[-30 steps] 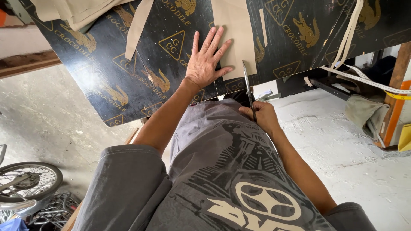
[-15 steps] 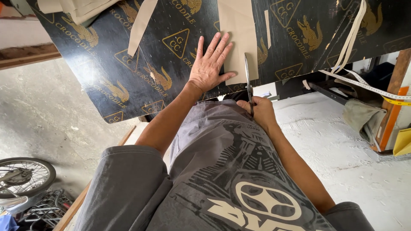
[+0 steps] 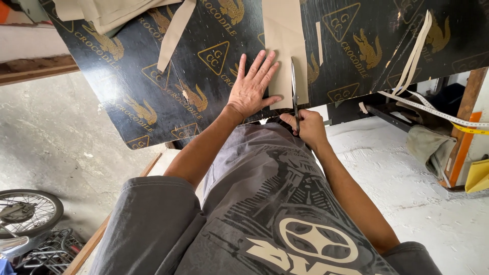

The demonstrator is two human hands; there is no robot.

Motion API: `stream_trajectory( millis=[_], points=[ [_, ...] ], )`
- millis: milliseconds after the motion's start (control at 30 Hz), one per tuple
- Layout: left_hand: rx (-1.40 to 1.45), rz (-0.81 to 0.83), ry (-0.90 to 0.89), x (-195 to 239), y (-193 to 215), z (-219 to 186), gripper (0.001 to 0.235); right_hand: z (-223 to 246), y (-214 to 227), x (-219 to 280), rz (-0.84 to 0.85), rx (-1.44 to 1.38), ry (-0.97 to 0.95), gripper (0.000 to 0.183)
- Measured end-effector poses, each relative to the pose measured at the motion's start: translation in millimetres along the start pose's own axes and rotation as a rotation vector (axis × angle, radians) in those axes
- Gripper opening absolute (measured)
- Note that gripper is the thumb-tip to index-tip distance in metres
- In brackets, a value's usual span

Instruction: Measuring and cutting fabric pieces using a tape measure and scissors on a workbench.

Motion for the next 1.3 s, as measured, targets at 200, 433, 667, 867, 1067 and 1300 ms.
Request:
stream_trajectory(
  millis=[200, 433, 667, 867, 1067, 1300],
  points=[
    [0.149, -0.005, 0.053, 0, -11, -1, 0.103, 22, -1, -10, 0.011, 0.049, 0.088, 0.056],
    [0.145, -0.035, 0.057, 3, -12, -1, 0.103, 22, -1, -16, -0.018, 0.023, 0.129, 0.053],
    [0.142, -0.058, 0.042, 6, -11, -3, 0.104, 44, -2, -25, -0.013, 0.081, 0.165, 0.058],
    [0.133, -0.066, 0.037, 9, -11, -4, 0.104, 37, -1, -36, -0.043, 0.070, 0.191, 0.058],
    [0.141, -0.055, 0.026, 12, -11, -7, 0.104, 54, -5, -42, -0.033, 0.073, 0.224, 0.059],
    [0.758, -0.307, 0.368, 7, 31, 44, 0.085, 68, -4, -16, 0.094, -0.094, 0.350, 0.054]
  ],
)
Point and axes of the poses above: each hand's wrist, its own x-axis away from the middle knuckle, its own y-axis out of the back of the hand, z = x × y, the point moved 10 cm from there along -x, towards the middle knuckle, and after that the axes turned 13 degrees about -x, right-handed, at the moved point
